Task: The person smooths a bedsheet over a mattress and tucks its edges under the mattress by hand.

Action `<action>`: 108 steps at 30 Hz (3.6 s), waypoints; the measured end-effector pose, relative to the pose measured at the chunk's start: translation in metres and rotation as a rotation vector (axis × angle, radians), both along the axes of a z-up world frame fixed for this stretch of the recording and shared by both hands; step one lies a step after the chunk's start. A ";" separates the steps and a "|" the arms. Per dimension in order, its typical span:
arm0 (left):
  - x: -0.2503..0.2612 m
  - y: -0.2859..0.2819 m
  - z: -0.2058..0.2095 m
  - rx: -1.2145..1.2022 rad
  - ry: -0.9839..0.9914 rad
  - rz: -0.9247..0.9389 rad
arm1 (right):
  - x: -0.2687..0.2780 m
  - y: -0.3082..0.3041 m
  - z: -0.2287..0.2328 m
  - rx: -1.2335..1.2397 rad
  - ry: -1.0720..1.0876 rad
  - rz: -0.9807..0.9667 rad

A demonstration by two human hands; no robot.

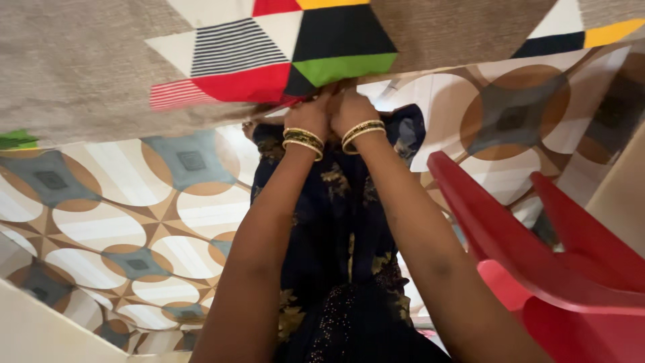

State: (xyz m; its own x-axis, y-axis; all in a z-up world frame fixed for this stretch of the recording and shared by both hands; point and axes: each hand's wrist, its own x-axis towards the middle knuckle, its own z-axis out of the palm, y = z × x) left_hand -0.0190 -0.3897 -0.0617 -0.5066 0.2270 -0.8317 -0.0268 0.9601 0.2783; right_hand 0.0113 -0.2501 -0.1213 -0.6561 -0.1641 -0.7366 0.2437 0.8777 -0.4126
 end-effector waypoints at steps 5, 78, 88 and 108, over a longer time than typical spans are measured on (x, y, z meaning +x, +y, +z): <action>0.034 -0.019 0.016 0.119 0.143 0.086 | -0.037 -0.014 0.007 0.195 -0.156 0.069; 0.003 -0.283 -0.009 -0.040 -0.134 0.429 | -0.043 -0.286 0.071 0.170 -0.219 0.210; -0.018 -0.313 -0.001 -0.017 0.007 0.438 | -0.054 -0.311 0.001 0.015 -0.143 0.388; -0.023 -0.387 0.000 -0.119 -0.065 0.355 | -0.070 -0.313 0.031 -0.090 -0.103 0.259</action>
